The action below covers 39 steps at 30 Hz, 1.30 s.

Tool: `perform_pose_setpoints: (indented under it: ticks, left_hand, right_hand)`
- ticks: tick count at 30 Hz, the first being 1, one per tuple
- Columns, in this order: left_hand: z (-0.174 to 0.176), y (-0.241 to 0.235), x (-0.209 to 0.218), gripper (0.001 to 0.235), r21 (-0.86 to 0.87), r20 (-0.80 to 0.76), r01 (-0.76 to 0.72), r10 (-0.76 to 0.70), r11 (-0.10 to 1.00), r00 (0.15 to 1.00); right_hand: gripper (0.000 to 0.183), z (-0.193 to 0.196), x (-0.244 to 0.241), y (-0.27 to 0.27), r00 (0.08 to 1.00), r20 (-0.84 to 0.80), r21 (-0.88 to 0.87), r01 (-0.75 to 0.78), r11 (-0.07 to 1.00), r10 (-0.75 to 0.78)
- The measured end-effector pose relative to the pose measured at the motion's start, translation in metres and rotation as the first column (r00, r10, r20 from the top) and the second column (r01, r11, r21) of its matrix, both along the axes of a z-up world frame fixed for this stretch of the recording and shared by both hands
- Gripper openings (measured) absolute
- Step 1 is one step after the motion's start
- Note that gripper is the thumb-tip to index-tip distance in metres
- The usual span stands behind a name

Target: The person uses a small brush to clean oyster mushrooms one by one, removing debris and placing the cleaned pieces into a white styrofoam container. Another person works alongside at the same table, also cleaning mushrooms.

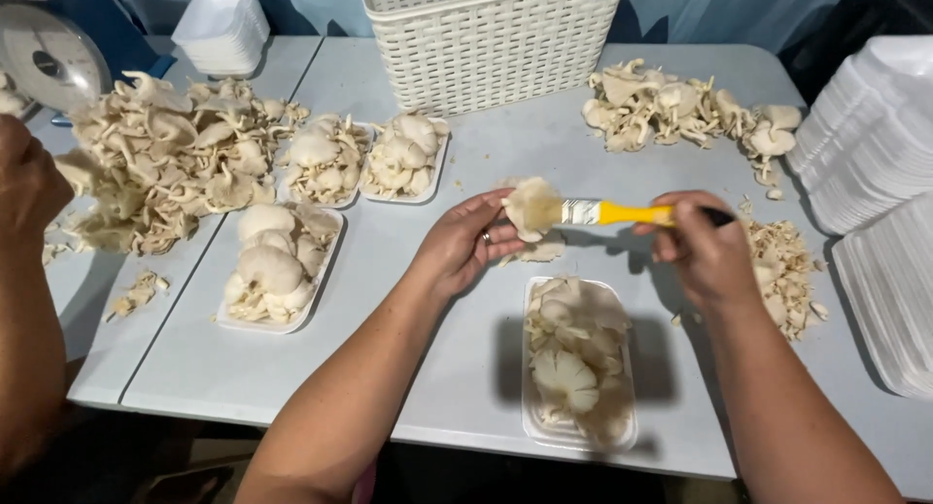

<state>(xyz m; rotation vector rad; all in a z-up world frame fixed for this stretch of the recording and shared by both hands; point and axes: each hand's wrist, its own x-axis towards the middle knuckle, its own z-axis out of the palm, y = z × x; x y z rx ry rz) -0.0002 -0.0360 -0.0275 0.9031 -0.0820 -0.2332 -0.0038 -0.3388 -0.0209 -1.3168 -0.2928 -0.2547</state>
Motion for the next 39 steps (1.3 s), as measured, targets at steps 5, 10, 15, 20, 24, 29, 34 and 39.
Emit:
perform_pose_setpoints:
  ticks: [5,10,15,20,24,29,34,39]
  left_hand:
    - [-0.003,0.003,0.004,0.034,-0.029,0.026,-0.008,0.008,1.000,1.000]
    - [-0.004,0.007,0.007,0.034,-0.093,0.011,0.003,-0.002,0.996,1.000]
    - [-0.023,0.000,0.012,0.041,-0.088,0.054,0.036,-0.031,0.995,0.998]
    - [-0.018,-0.004,0.008,0.032,-0.071,0.038,-0.126,0.129,0.989,0.991]
    - [-0.016,0.014,0.015,0.022,0.343,0.551,-0.441,0.203,0.830,0.810]
    - [-0.002,0.006,0.002,0.023,0.430,0.814,-0.656,0.047,0.620,0.579]
    - [0.000,0.000,-0.009,0.022,0.390,0.891,-0.702,-0.050,0.597,0.452]
    - [0.011,-0.003,-0.018,0.022,0.426,0.890,-0.733,-0.102,0.531,0.443]
  right_hand:
    - [0.025,0.018,-0.012,0.001,0.988,0.022,-0.139,0.152,0.978,-0.151]
    - [0.026,-0.001,0.009,-0.019,0.993,0.012,-0.016,0.121,0.993,-0.121]
    - [0.033,-0.006,-0.004,0.008,0.999,0.010,-0.074,-0.033,0.997,0.034]
    - [0.028,0.012,-0.011,0.006,0.998,0.022,-0.177,0.059,0.982,-0.056]
    - [0.025,0.026,-0.010,-0.004,0.981,0.049,-0.138,0.195,0.971,-0.190]
    - [0.029,0.006,0.002,-0.011,0.999,-0.017,0.032,0.045,0.998,-0.044]
    - [0.028,-0.009,0.016,-0.026,0.999,-0.014,-0.006,0.047,0.999,-0.048]
    - [0.029,0.005,0.017,-0.038,0.998,-0.051,0.107,0.030,0.994,-0.025]
